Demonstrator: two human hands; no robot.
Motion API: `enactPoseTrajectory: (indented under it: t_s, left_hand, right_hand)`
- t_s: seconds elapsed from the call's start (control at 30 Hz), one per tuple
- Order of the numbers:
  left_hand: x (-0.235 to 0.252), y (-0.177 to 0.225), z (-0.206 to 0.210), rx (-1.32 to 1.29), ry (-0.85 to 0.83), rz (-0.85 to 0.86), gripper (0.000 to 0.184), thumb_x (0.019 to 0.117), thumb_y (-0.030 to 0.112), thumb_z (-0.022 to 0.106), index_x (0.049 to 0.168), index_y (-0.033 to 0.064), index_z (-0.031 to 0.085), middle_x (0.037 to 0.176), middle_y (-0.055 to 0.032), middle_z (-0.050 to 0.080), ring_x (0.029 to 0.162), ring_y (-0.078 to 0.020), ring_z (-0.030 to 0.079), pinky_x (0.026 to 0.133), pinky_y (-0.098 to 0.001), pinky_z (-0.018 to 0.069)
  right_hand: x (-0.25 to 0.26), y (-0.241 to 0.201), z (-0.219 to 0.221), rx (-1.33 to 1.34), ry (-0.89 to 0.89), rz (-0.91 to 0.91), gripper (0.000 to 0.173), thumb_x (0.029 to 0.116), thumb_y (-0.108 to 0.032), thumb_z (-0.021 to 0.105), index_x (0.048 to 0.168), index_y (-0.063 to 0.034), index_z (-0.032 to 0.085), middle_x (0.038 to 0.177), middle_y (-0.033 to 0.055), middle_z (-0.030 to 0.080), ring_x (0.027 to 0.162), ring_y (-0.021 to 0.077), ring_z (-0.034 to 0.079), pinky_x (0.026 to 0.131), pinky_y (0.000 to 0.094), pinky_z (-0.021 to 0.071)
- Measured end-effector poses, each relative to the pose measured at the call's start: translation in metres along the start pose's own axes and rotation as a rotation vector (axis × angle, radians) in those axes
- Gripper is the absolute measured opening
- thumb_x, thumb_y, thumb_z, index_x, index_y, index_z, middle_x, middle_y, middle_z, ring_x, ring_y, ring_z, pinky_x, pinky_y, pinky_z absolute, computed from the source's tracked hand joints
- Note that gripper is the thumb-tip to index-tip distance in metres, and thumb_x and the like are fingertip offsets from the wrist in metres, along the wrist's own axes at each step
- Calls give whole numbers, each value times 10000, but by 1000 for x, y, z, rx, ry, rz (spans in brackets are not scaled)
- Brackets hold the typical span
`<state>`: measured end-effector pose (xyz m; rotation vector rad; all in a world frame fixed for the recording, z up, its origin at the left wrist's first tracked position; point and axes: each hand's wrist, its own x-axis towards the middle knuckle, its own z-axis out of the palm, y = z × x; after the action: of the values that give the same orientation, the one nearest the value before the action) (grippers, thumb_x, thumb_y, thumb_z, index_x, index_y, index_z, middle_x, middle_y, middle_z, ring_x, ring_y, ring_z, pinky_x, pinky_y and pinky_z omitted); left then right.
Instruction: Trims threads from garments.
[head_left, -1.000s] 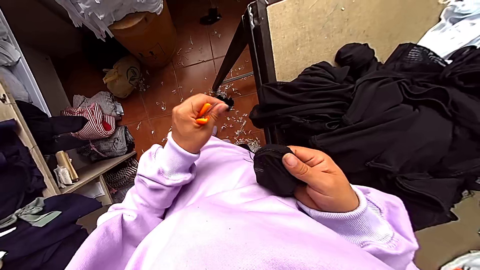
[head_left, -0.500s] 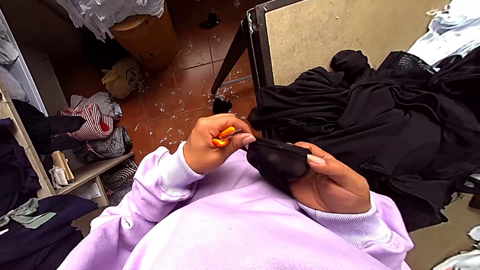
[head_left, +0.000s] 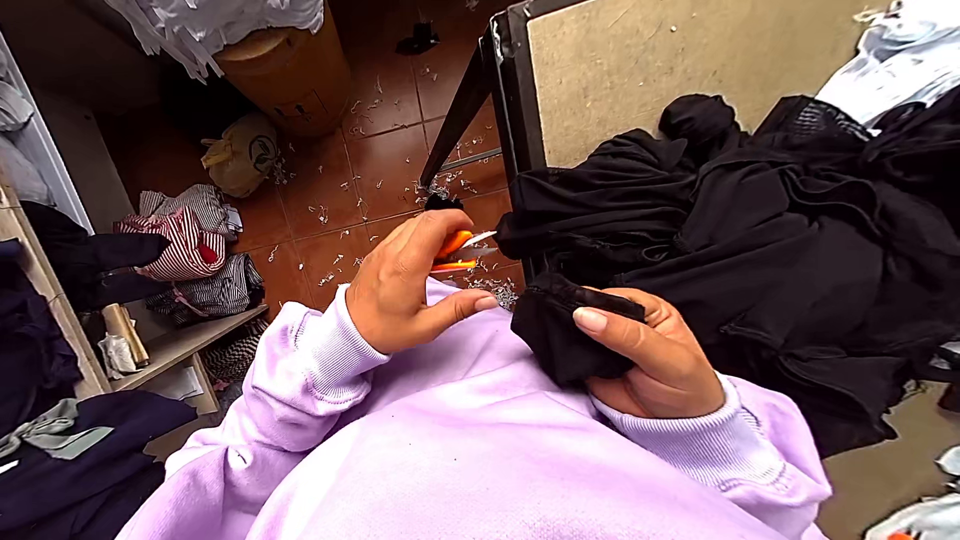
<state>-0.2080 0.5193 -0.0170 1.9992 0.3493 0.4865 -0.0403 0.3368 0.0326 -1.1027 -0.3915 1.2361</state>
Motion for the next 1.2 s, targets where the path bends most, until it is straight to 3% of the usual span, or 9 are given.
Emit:
enactPoseTrajectory:
  t_s: [0.13,0.3,0.63,0.77,0.83,0.9,1.0,1.1,1.2]
  left_hand:
    - [-3,7,-2,60,-35,164,413,997,337,633,1104,-54,715,926,-130,722,871,-189,659,807,-324,530]
    - [3,13,0,154,-47,260,492,1048,400,530,1149,-40,725,921,-144,729,848,-245,671,738,-377,529]
    - [5,18,4,235,-59,304,492,1065,393,480,1172,-18,727,914,-132,734,846,-266,675,720,-398,518]
    - [6,16,5,217,-50,307,413,1073,336,498,1039,-1,736,825,-116,711,788,-251,675,683,-379,521]
    - [5,8,7,114,70,236,414,1071,319,521,1025,-35,731,845,-130,715,800,-203,669,737,-342,536]
    - [5,-1,10,-114,214,107,447,1040,327,597,1139,-104,668,966,-138,680,868,-114,619,800,-254,518]
    - [6,4,10,-483,116,1,693,904,231,758,1394,-142,439,1126,-90,581,828,-8,521,677,-138,455]
    - [8,14,13,-504,-82,115,427,874,89,738,1208,-160,641,1081,-170,664,908,-88,599,784,-190,510]
    - [8,18,17,-333,-17,209,104,847,-17,702,921,-85,729,885,-171,705,871,-156,674,786,-247,555]
  right_hand:
    - [0,-1,1,-60,-52,-35,147,975,-124,647,999,-114,792,925,-6,769,816,35,715,732,206,605]
    - [0,0,2,-83,-45,-45,148,971,-122,646,996,-112,792,905,-7,767,796,34,713,721,210,605]
    - [0,1,5,-129,-8,-29,128,957,-123,661,917,-132,783,828,-28,748,730,17,693,669,194,592]
    - [0,2,5,-176,-21,-46,132,953,-104,658,923,-124,784,856,-24,756,754,23,702,688,200,599]
    - [0,3,6,-207,17,-71,131,920,-70,680,824,-151,716,826,-36,738,720,12,679,654,176,576]
    - [0,4,6,-259,54,-90,162,887,-43,701,842,-181,628,831,-47,722,724,8,674,654,164,572]
    - [0,3,8,-368,52,-121,259,878,-8,670,1046,-186,585,941,-79,713,827,7,694,739,171,598]
    - [2,2,9,-487,22,-188,279,896,-7,651,1149,-124,654,1025,-79,716,914,12,682,816,169,582]
    - [4,0,9,-623,-36,-264,304,878,-109,747,1172,-102,670,1043,-82,732,943,17,689,856,179,589]
